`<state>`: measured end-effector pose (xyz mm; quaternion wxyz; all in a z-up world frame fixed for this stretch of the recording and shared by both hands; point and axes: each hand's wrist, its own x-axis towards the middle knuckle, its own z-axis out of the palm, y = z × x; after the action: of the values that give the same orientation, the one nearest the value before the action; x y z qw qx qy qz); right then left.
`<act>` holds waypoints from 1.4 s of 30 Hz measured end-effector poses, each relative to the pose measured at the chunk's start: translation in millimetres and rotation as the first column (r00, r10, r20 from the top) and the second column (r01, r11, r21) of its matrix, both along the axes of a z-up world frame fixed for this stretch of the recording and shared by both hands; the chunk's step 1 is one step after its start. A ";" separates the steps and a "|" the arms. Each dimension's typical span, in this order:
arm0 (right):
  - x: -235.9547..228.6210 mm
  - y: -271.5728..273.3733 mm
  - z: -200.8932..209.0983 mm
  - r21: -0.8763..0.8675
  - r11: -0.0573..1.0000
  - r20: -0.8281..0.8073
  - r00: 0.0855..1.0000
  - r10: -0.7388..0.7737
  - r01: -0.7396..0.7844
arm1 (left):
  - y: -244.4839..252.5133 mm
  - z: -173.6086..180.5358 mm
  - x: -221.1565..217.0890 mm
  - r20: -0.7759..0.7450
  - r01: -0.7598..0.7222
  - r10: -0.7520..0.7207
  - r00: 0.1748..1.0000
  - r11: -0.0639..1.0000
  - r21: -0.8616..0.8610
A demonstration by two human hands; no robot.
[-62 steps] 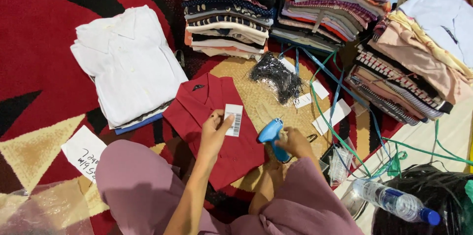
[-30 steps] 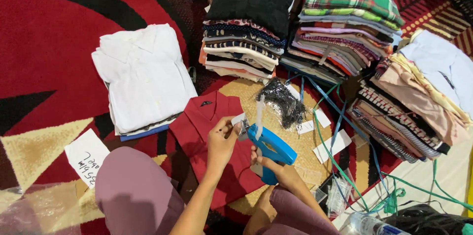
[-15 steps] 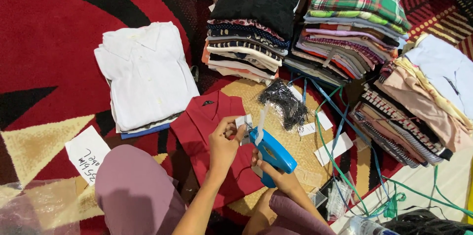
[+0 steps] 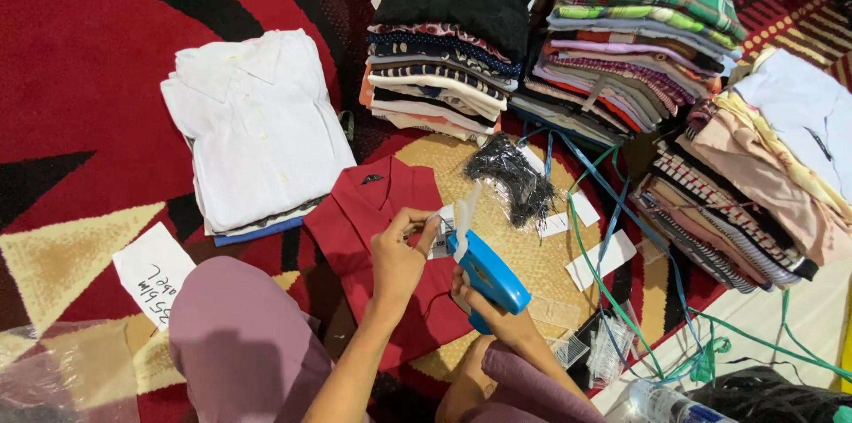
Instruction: Applying labels to folded shirts using a glue gun and organizing them into stacks while sitting on the floor.
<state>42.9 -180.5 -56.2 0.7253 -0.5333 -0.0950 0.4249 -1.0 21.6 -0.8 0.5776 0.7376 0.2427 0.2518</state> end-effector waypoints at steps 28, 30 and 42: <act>-19.6 18.7 -16.4 0.079 0.994 -0.118 0.991 -0.064 0.073 | -6.1 -22.8 -15.4 0.020 0.060 -0.066 0.998 0.977 0.207; -21.5 15.3 -21.5 -0.162 0.986 0.074 0.996 -0.040 0.051 | -7.4 -33.7 -18.9 -0.119 0.039 -0.020 0.993 0.986 0.161; -24.6 24.0 -30.5 -0.336 0.942 0.152 0.987 0.052 0.002 | 0.6 -63.8 -19.7 -0.312 -0.012 -0.014 0.950 0.997 -0.081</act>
<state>18.4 -156.4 -86.7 0.6086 -0.6798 -0.0852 0.4003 -20.8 22.1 -64.6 0.5620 0.7439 0.3406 0.1215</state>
